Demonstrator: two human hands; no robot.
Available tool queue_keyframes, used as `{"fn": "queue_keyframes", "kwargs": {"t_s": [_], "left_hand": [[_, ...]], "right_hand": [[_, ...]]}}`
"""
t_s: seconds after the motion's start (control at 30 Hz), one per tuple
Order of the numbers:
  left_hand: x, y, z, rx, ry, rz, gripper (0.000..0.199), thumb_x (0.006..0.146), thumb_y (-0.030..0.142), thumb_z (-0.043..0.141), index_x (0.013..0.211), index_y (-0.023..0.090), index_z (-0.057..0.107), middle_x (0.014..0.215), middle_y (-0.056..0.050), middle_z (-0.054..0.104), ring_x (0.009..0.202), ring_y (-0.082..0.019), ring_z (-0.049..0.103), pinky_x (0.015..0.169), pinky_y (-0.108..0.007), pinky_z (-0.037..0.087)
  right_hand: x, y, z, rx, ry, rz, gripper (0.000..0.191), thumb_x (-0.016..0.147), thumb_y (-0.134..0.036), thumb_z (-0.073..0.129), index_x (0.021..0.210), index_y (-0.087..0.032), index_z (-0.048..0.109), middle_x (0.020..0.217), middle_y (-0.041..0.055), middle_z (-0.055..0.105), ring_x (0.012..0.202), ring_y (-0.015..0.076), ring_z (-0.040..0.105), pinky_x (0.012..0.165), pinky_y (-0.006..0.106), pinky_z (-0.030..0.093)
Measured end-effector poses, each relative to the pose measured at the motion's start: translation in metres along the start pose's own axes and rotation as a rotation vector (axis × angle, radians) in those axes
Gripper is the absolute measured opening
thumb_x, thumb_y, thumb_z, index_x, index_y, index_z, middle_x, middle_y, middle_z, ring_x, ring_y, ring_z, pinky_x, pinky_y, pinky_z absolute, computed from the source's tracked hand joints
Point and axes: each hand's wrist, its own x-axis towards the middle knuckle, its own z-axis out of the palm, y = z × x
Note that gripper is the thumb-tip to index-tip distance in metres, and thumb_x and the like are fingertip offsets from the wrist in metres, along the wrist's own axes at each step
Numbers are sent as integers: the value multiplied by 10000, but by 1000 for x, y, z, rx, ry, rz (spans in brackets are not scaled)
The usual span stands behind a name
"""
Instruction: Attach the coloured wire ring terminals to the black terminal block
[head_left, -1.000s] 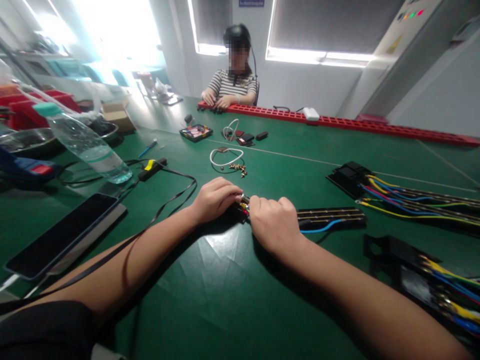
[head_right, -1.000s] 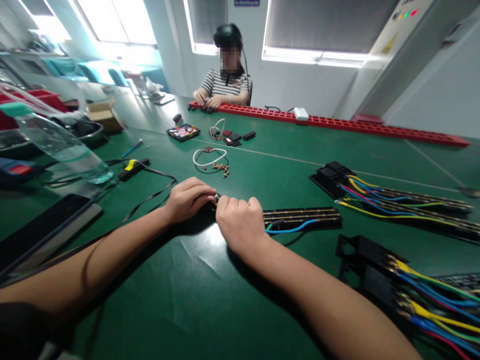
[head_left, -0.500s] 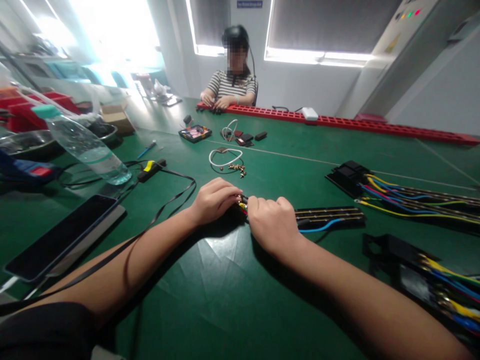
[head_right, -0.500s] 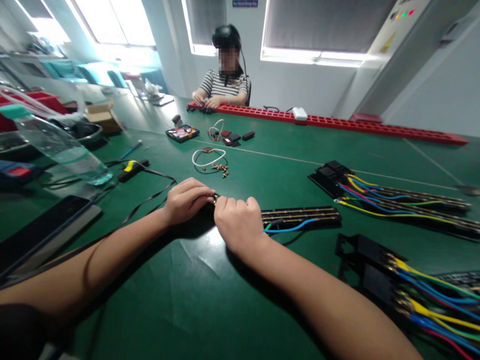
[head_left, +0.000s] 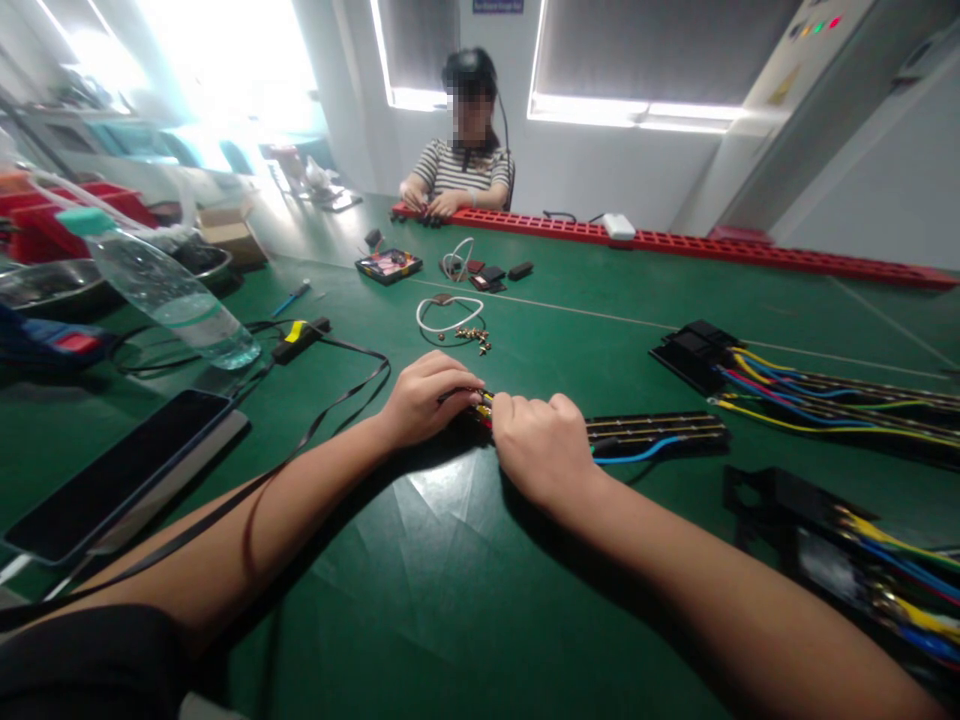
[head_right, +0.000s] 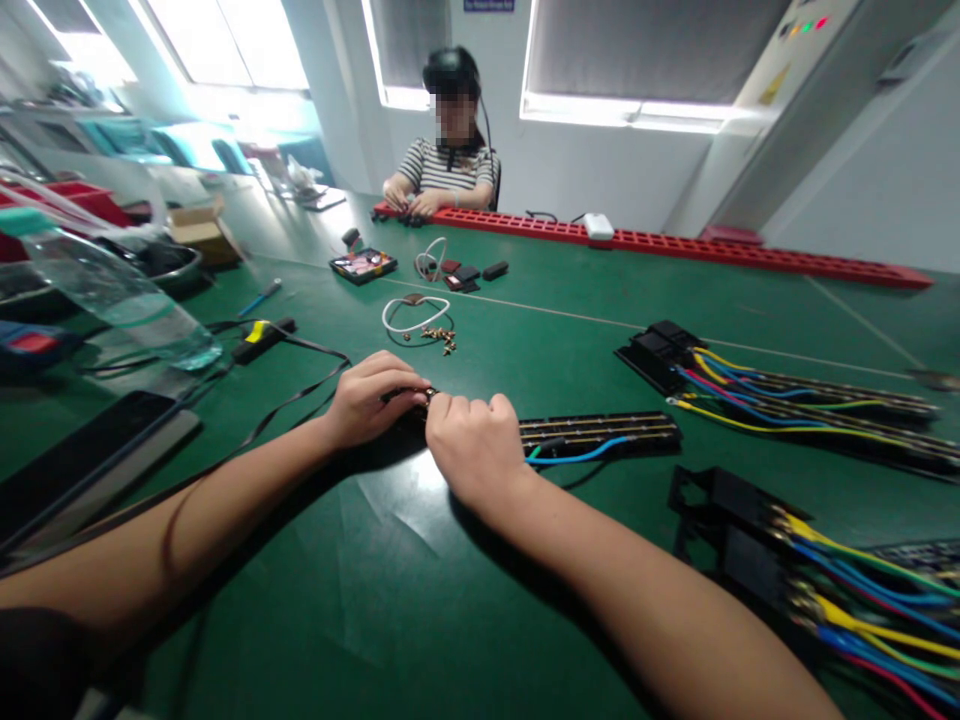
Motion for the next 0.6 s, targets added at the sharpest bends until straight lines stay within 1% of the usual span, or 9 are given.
{"fn": "queue_keyframes", "kwargs": {"t_s": [0.27, 0.6], "left_hand": [[-1, -1, 0, -37, -27, -15, 117, 896, 207, 697, 1010, 182, 706, 887, -54, 693, 815, -161, 616, 765, -305, 508], [1, -2, 0, -45, -35, -18, 114, 904, 239, 693, 1002, 187, 721, 864, -53, 695, 801, -161, 617, 752, -308, 506]], "right_hand": [[1, 0, 0, 8, -13, 13, 241, 989, -106, 367, 865, -138, 571, 758, 81, 677, 669, 210, 648, 628, 329, 185], [0, 1, 1, -2, 12, 9, 222, 980, -105, 384, 859, -140, 567, 745, 79, 671, 656, 208, 647, 622, 337, 170]]}}
